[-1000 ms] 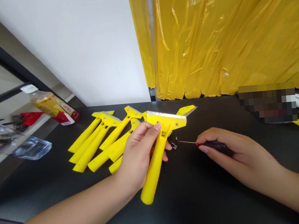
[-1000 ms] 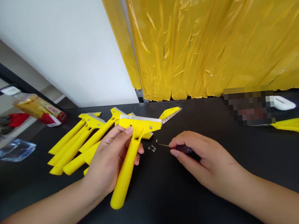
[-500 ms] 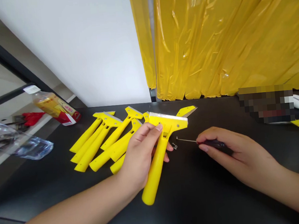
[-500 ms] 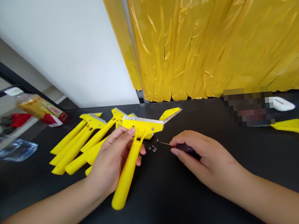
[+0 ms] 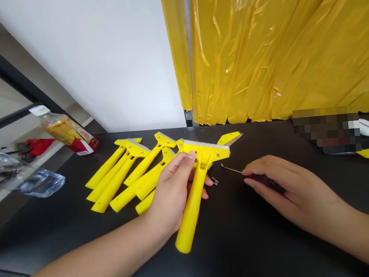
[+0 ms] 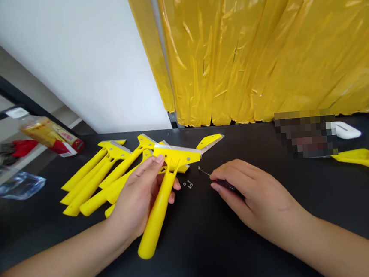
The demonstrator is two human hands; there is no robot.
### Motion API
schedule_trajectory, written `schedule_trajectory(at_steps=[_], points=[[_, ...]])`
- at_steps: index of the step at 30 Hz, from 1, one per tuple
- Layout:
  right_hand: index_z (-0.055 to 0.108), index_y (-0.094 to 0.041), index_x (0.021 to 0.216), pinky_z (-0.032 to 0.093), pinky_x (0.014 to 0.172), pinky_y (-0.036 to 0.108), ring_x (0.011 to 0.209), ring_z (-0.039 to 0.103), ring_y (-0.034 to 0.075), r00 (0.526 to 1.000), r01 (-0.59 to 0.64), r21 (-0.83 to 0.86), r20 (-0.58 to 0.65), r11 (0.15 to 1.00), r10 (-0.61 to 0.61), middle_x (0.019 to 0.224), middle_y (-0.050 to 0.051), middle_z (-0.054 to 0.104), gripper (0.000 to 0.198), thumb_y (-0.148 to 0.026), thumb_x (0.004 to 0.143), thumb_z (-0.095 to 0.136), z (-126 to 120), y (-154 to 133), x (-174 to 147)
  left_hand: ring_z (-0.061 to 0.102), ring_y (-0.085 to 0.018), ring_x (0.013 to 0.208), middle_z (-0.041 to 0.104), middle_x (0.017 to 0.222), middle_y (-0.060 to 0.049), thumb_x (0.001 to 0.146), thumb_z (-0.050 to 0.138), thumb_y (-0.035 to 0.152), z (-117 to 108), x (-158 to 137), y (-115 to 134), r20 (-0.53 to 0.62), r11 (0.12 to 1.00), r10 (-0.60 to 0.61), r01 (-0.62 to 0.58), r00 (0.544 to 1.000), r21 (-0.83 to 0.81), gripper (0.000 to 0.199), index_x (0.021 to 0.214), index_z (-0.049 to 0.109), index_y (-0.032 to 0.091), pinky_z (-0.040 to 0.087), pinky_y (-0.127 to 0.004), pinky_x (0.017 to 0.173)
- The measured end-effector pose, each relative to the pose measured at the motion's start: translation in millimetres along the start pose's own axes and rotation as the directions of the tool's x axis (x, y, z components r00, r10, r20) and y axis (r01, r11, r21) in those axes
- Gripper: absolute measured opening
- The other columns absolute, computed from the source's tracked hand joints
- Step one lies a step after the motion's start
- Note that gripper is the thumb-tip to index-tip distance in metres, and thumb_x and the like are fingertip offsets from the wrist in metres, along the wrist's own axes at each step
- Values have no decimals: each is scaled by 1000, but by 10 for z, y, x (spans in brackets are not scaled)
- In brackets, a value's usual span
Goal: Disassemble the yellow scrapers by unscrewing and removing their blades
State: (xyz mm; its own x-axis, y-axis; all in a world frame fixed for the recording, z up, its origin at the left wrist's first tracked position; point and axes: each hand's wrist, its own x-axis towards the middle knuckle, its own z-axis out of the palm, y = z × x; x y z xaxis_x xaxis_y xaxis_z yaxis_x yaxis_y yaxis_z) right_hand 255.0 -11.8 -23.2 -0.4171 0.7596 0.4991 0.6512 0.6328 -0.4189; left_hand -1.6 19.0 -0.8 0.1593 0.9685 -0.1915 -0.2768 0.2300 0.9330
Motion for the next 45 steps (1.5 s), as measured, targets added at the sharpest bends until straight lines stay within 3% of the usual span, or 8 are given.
schedule_trajectory(at_steps=[8, 18, 24, 27, 35, 38, 41, 45], points=[[66, -27, 122, 62, 90, 40, 101, 76, 23, 1000, 25, -52, 7, 998, -24, 112, 5, 79, 15, -21, 109, 62, -15, 6, 8, 71, -17, 67, 73, 87, -3, 96, 81, 49, 4, 5, 25, -52, 1000, -9, 9, 999, 9, 33, 108, 72, 19, 58, -22, 47], [65, -28, 122, 62, 90, 42, 102, 76, 23, 1000, -1, -61, -5, 998, 1, 111, 5, 79, 12, -26, 111, 61, -65, 5, 8, 80, -19, 68, 80, 96, -5, 94, 86, 41, 16, 32, 94, -84, 996, -83, 86, 993, 31, 26, 106, 79, 18, 63, -23, 49], [64, -31, 122, 62, 85, 42, 98, 75, 23, 1000, 2, -34, -15, 999, -3, 108, 4, 78, 13, -28, 110, 62, -161, -100, 5, 80, -20, 67, 80, 94, -4, 93, 85, 39, -77, 174, 231, -118, 993, 77, -66, 990, 97, 25, 106, 74, 20, 61, -22, 46], [66, -32, 118, 62, 79, 40, 92, 76, 22, 999, 12, -12, -35, 1000, -13, 102, 3, 79, 10, -29, 109, 62, -259, -213, 7, 80, -20, 66, 77, 88, -3, 95, 83, 38, -90, 194, 245, -105, 992, 84, -73, 991, 104, 22, 100, 72, 19, 59, -21, 45], [74, -37, 112, 59, 56, 29, 75, 76, 19, 962, -142, 157, -211, 977, 174, 96, -1, 81, 12, -31, 102, 74, -370, -331, -96, 78, -20, 61, 73, 74, 0, 99, 77, 40, -48, 45, 161, 85, 980, -45, 27, 995, 198, 22, 92, 68, 21, 59, -21, 44], [78, -35, 108, 58, 59, 23, 75, 75, 16, 934, -184, 206, -269, 961, 236, 94, -2, 80, 7, -36, 101, 78, -331, -296, -144, 77, -19, 58, 71, 69, 1, 101, 72, 37, -36, -9, 141, 138, 971, -145, 115, 980, 209, 19, 92, 67, 21, 59, -21, 43], [79, -32, 107, 59, 65, 21, 83, 77, 18, 907, -201, 323, -295, 925, 300, 94, 0, 80, 7, -32, 100, 78, -305, -259, -200, 79, -20, 60, 73, 77, 0, 101, 71, 32, -21, -33, 118, 162, 958, -248, 217, 955, 189, 16, 91, 67, 20, 59, -22, 41], [80, -31, 108, 62, 67, 25, 89, 80, 22, 881, -225, 437, -290, 871, 374, 98, 3, 79, 8, -33, 102, 77, -286, -224, -245, 78, -18, 56, 73, 80, 0, 100, 72, 31, -9, -36, 77, 194, 911, -405, 378, 893, 163, 15, 93, 67, 19, 59, -22, 41]])
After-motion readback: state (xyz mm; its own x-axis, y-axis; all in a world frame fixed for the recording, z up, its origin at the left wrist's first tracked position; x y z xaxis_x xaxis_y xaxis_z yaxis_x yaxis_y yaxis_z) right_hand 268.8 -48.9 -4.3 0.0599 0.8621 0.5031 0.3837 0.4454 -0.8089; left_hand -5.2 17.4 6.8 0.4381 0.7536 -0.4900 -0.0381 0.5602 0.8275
